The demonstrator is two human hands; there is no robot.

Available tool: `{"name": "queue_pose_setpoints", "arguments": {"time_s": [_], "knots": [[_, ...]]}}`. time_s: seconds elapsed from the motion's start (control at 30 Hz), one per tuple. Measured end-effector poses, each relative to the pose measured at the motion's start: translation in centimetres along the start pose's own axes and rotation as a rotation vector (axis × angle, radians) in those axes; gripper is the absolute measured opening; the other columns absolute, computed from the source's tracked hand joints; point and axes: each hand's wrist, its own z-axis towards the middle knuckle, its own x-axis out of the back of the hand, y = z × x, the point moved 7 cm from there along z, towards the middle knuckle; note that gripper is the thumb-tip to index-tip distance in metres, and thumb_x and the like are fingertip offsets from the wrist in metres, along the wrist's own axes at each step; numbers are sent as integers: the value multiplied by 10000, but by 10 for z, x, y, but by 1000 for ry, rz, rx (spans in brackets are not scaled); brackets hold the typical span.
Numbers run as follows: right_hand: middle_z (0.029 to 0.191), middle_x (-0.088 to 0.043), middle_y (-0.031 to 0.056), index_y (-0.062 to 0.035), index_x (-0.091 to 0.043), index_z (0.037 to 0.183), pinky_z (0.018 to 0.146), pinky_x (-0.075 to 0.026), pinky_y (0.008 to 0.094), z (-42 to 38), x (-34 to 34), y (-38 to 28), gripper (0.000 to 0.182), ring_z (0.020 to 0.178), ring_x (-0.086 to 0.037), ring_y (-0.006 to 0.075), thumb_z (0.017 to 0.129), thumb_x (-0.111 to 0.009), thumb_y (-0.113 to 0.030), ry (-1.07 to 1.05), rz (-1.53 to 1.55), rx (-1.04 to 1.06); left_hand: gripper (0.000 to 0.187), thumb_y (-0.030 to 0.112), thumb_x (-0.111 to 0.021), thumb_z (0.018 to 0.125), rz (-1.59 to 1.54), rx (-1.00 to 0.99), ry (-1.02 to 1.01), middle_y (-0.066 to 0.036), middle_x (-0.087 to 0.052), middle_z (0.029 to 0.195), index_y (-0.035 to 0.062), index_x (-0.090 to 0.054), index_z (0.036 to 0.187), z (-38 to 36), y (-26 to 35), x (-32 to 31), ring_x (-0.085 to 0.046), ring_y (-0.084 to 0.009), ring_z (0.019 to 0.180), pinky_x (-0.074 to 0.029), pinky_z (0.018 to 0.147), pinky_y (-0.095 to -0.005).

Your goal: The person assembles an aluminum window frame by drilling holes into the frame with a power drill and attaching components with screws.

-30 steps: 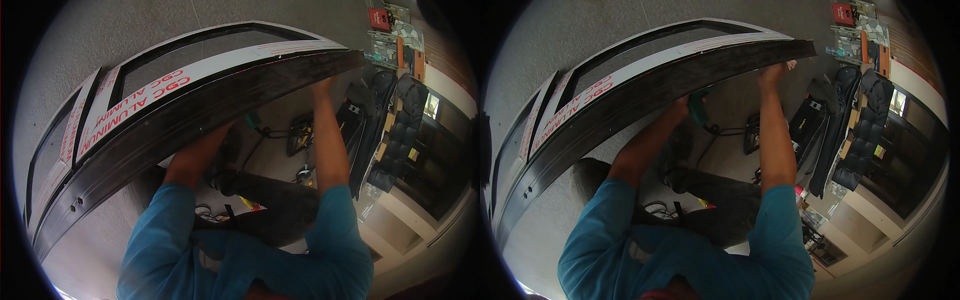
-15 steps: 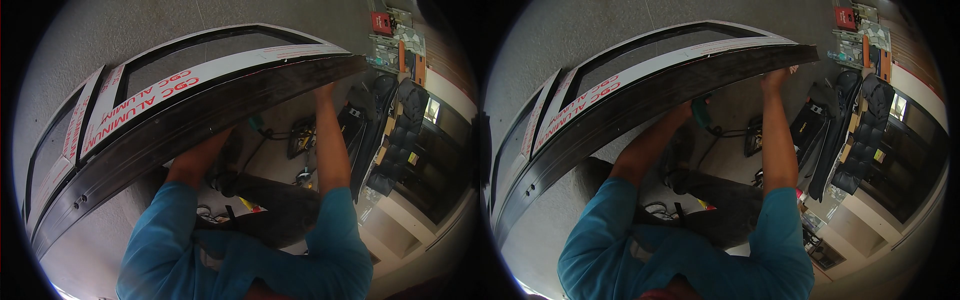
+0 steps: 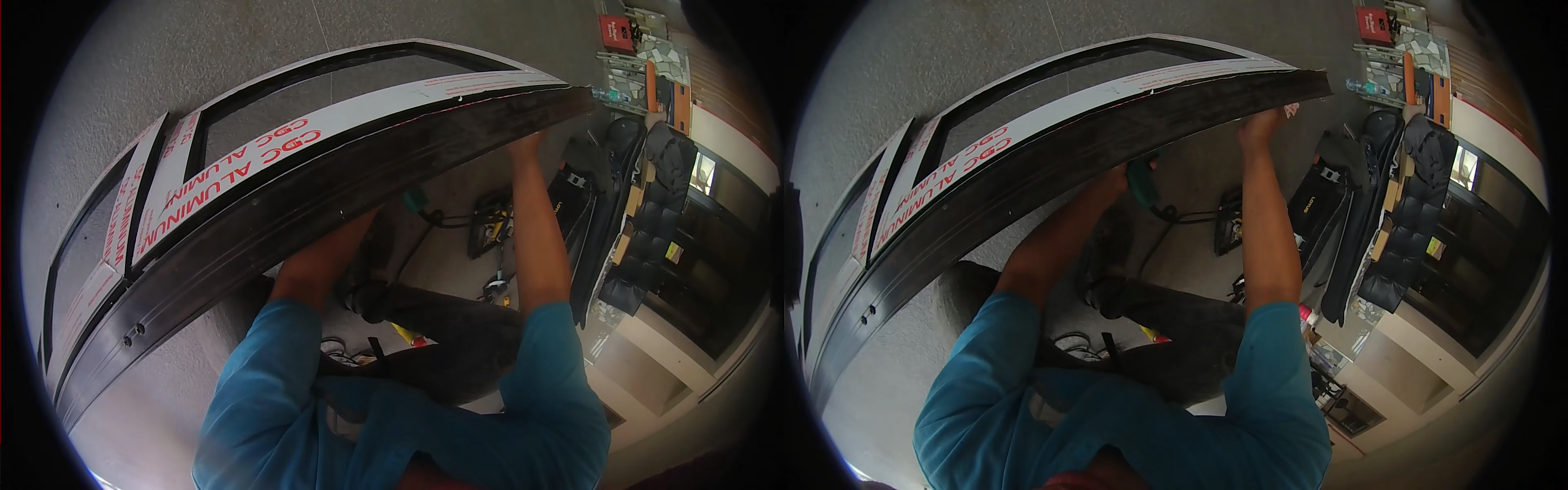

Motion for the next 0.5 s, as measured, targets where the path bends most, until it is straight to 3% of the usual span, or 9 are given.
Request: {"name": "queue_pose_setpoints", "arguments": {"time_s": [0.37, 0.43, 0.5], "knots": [[1091, -596, 58, -47, -523, 1182, 875, -482, 309, 6, -14, 2, 292, 996, -592, 151, 944, -552, -212, -122, 62, -6, 474, 452, -526, 924, -20, -30, -26, -119, -630, 1053, 66, -543, 1199, 26, 3, -6, -640, -247, 809, -568, 590, -390], [1103, -603, 65, -15, -536, 1176, 885, -472, 314, -18, -19, -26, 309, 1011, -590, 155, 931, -570, -200, 68, -37, 64, 475, 453, -526, 924, -31, -1, -23, -120, -630, 1053, 66, -543, 1199, 23, -16, -8, -640, -248, 809, -568, 591, -391], [1105, -606, 71, 1, -546, 1169, 889, -466, 317, -14, -5, -11, 316, 1009, -590, 156, 919, -580, -189, 5, -11, 35, 476, 454, -525, 924, -20, -9, -23, -120, -630, 1053, 66, -543, 1199, 23, -14, -8, -640, -249, 808, -567, 593, -392]]}}
